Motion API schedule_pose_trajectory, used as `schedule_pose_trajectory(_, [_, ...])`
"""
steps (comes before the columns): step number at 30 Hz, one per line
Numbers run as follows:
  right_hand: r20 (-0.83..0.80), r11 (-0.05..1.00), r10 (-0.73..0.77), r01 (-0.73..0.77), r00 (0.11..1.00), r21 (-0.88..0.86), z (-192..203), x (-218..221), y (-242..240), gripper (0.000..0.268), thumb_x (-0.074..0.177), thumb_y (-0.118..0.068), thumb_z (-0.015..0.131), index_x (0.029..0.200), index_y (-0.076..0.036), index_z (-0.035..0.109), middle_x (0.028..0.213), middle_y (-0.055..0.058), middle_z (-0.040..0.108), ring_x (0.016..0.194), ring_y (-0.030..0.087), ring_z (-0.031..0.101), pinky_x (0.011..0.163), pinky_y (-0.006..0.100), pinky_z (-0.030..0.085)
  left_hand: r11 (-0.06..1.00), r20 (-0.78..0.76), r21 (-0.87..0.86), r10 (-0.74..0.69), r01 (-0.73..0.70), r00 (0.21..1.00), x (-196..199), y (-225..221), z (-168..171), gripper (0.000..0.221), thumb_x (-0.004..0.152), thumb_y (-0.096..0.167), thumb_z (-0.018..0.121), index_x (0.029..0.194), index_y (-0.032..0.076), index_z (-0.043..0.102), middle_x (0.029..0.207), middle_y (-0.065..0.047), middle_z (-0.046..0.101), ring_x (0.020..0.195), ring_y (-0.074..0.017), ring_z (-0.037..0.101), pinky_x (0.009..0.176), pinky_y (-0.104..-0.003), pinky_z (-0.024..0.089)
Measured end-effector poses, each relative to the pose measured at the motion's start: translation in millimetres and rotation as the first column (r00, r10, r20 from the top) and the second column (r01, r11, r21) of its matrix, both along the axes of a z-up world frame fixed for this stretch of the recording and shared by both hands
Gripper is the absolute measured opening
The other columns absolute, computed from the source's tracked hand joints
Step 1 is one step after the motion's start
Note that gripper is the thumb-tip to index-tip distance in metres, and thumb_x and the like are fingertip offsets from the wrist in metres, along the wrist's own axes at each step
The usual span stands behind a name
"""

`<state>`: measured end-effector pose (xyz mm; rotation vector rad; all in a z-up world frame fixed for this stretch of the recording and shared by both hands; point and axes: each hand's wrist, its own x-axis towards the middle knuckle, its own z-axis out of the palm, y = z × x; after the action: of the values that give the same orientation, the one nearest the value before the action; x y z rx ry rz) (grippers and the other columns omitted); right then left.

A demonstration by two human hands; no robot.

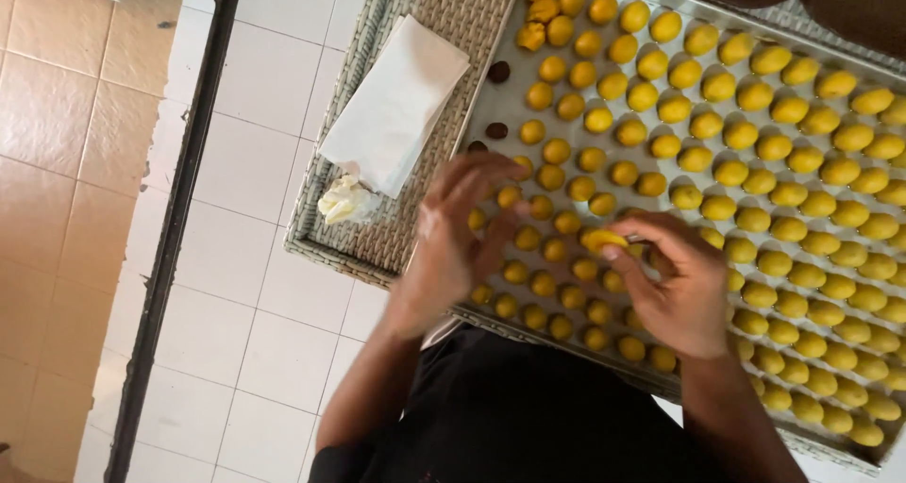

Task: Filling small portions of dough with a dark center, rolling them into balls, and arranging them on a baking tray.

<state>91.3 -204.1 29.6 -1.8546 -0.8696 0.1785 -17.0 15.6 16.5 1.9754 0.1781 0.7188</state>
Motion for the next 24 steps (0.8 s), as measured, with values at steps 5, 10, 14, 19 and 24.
schedule_pose_trajectory(5, [-0.14, 0.984, 0.169, -0.159, 0.976, 0.082, 14.5, -23.8, 35.6, 0.021, 0.085, -0.003, 0.081, 0.106, -0.003, 0.077, 0.095, 0.01, 0.076, 0.09, 0.02, 0.071, 0.086, 0.042, 0.058, 0.583, 0.199, -0.772, -0.156, 0.253, 0.968, -6.1, -39.0, -14.6, 0.07, 0.105, 0.055, 0.045, 0.15, 0.002, 0.049, 0.152, -0.016, 0.053, 0.149, -0.0278, 0.046, 0.117, -0.036, 0.043])
schedule_pose_trajectory(10, [0.092, 0.944, 0.324, -0.328, 0.941, 0.034, 7.8, -39.2, 68.4, 0.016, 0.086, -0.011, 0.082, 0.101, -0.005, 0.078, 0.106, 0.01, 0.075, 0.096, 0.033, 0.072, 0.092, 0.05, 0.055, 0.179, 0.325, -0.926, -0.064, 0.331, 0.944, -7.8, -54.1, -5.6, 0.095, 0.104, 0.069, 0.028, 0.159, -0.007, 0.034, 0.161, -0.027, 0.04, 0.155, -0.0339, 0.033, 0.127, -0.044, 0.03])
schedule_pose_trajectory(14, [0.082, 0.941, 0.335, -0.338, 0.939, 0.023, 7.5, -43.7, 76.7, 0.016, 0.088, -0.013, 0.081, 0.103, -0.007, 0.079, 0.099, 0.005, 0.076, 0.087, 0.027, 0.069, 0.086, 0.044, 0.056, 0.066, 0.369, -0.928, 0.013, 0.367, 0.929, -16.1, -53.6, -17.1, 0.095, 0.102, 0.071, 0.031, 0.16, -0.004, 0.033, 0.161, -0.028, 0.039, 0.153, -0.0367, 0.036, 0.126, -0.049, 0.031])
schedule_pose_trajectory(19, [0.107, 0.947, 0.314, -0.32, 0.943, 0.04, 4.1, -51.1, 86.1, 0.012, 0.09, -0.019, 0.08, 0.097, -0.01, 0.078, 0.095, 0.003, 0.076, 0.082, 0.027, 0.067, 0.079, 0.04, 0.055, -0.006, 0.446, -0.895, 0.019, 0.446, 0.895, -20.7, -43.5, -19.5, 0.091, 0.102, 0.068, 0.037, 0.157, -0.004, 0.037, 0.163, -0.031, 0.037, 0.153, -0.0388, 0.038, 0.126, -0.047, 0.031])
schedule_pose_trajectory(24, [0.104, 0.992, 0.069, -0.079, 0.992, 0.097, 14.7, -47.2, 80.1, 0.054, 0.095, -0.033, 0.077, 0.132, 0.0, 0.057, 0.137, 0.024, 0.053, 0.13, 0.044, 0.053, 0.111, 0.055, 0.045, 0.013, 0.382, -0.924, 0.015, 0.382, 0.924, -30.9, -27.6, -16.4, 0.073, 0.105, 0.056, 0.044, 0.142, -0.006, 0.047, 0.154, -0.033, 0.045, 0.143, -0.0437, 0.047, 0.121, -0.054, 0.037])
